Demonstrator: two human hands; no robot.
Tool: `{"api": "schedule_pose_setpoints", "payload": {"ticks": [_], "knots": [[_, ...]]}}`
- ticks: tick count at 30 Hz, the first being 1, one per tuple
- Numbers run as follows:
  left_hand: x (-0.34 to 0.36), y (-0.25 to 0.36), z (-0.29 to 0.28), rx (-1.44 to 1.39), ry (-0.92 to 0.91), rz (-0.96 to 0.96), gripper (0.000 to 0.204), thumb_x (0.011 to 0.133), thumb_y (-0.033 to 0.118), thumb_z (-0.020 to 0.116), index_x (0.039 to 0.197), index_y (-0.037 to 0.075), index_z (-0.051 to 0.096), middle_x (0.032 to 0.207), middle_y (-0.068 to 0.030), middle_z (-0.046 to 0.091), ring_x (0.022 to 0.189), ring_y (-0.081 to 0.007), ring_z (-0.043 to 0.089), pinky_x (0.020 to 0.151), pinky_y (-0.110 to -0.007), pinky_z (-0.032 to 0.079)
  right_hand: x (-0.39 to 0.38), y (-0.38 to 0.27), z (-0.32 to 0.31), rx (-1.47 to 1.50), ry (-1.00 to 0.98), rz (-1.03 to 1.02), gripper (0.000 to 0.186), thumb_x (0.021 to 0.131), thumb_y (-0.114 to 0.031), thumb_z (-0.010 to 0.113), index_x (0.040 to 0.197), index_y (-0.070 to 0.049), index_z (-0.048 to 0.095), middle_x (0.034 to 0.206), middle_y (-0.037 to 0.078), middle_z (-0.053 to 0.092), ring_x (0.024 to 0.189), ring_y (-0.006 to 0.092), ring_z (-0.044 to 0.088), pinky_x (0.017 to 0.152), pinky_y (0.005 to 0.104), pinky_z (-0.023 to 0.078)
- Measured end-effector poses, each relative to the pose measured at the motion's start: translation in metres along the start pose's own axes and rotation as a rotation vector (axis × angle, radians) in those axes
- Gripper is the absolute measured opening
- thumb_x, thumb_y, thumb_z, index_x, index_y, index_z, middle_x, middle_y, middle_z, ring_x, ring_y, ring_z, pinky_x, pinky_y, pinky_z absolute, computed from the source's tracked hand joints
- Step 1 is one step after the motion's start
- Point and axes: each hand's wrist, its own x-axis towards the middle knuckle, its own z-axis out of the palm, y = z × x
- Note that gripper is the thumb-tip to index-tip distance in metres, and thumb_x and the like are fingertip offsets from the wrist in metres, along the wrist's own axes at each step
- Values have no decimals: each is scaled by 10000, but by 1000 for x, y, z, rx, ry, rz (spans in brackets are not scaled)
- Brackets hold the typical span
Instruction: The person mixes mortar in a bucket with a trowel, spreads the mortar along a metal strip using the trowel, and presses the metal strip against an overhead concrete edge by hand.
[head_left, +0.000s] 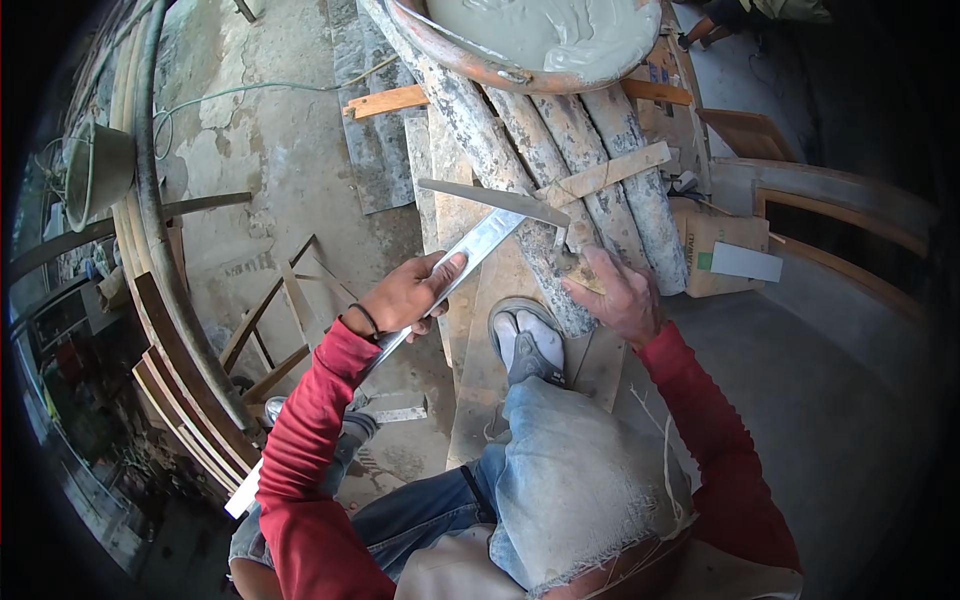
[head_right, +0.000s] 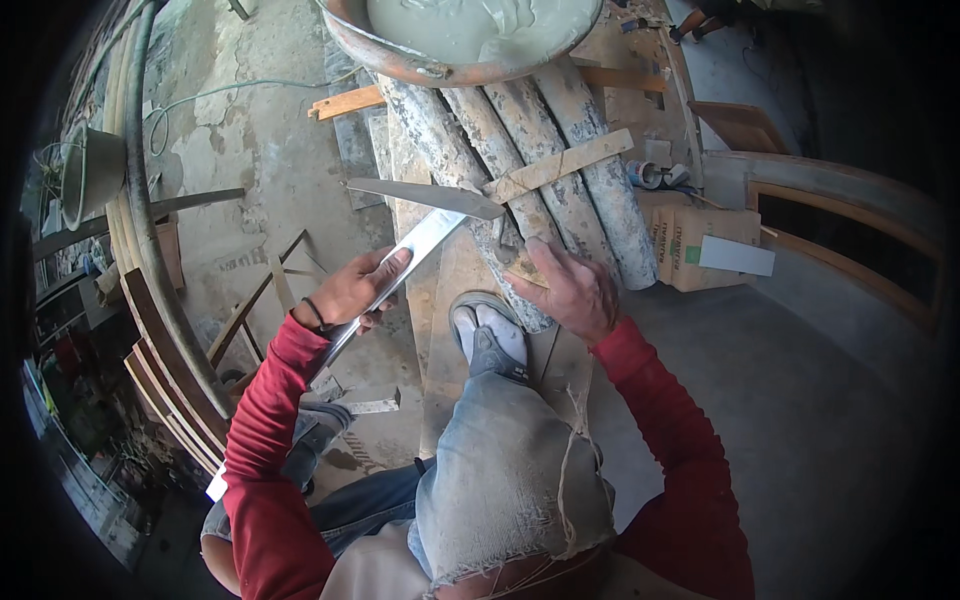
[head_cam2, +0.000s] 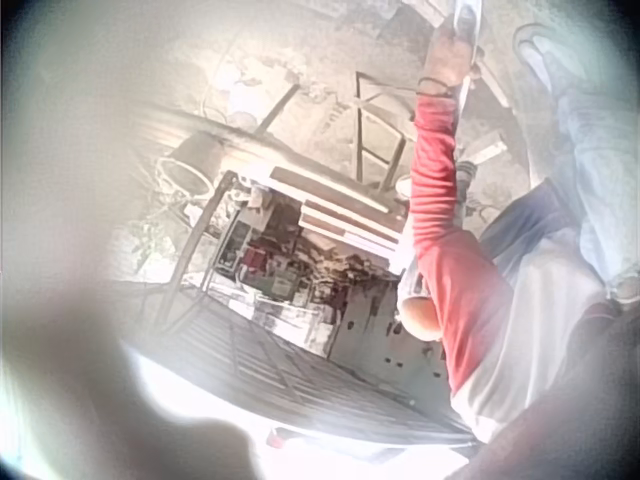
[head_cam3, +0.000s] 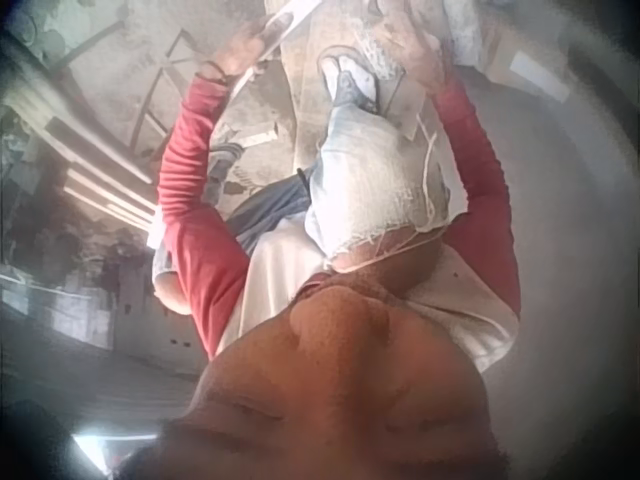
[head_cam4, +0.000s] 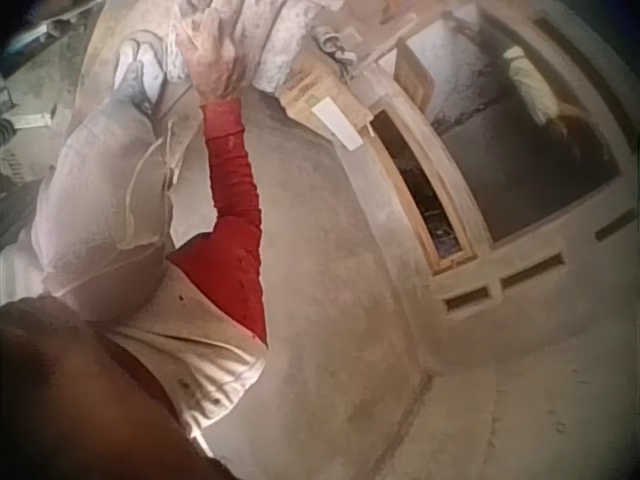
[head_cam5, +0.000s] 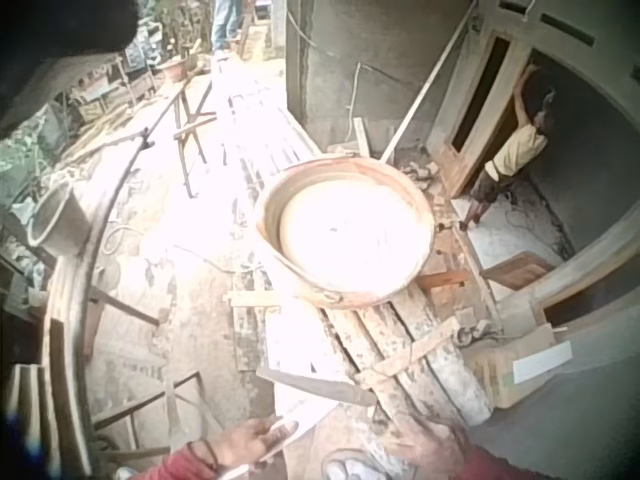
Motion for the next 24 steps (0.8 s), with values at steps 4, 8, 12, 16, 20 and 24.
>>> {"api": "schedule_pose_setpoints", "payload": {"ticks": [4,8,12,16,20,24], "knots": [[3,-1,-1,-27,2,-33,634,924,610,455,1226,54,493,656,9,434,393,-60,378,346,-221,342,2,1,9,-70,-23,139,377,782,-253,761,1035,-21,604,852,135,673,660,294,670,563,361,539],[-2,1,0,-12,-15,14,627,935,594,448,1246,51,485,649,11,443,392,-61,377,351,-224,341,2,-10,8,-37,44,41,372,799,-280,742,1045,-41,597,865,139,672,658,303,665,553,374,535],[-22,5,0,-1,25,32,604,946,578,443,1228,47,507,652,3,467,401,-62,385,360,-232,346,8,-6,6,-116,-4,202,380,787,-251,753,1051,-34,588,899,148,668,669,318,656,551,385,529],[-41,-1,-21,32,120,19,568,964,554,414,1235,61,490,654,-2,460,424,-86,424,370,-254,372,17,-31,8,40,89,14,389,773,-238,763,1048,-20,594,898,142,661,650,322,648,547,381,523],[-61,10,-29,63,224,69,542,973,528,418,1220,53,503,645,-8,462,436,-95,437,386,-262,368,36,-35,29,34,4,2,388,777,-225,757,1057,-12,592,878,154,662,687,329,656,574,387,529],[-91,14,-41,90,344,104,513,980,508,417,1164,41,524,618,2,440,433,-86,412,381,-255,349,59,-27,30,-15,27,134,372,811,-251,723,1075,-30,582,893,167,658,704,338,658,576,396,528]]}}
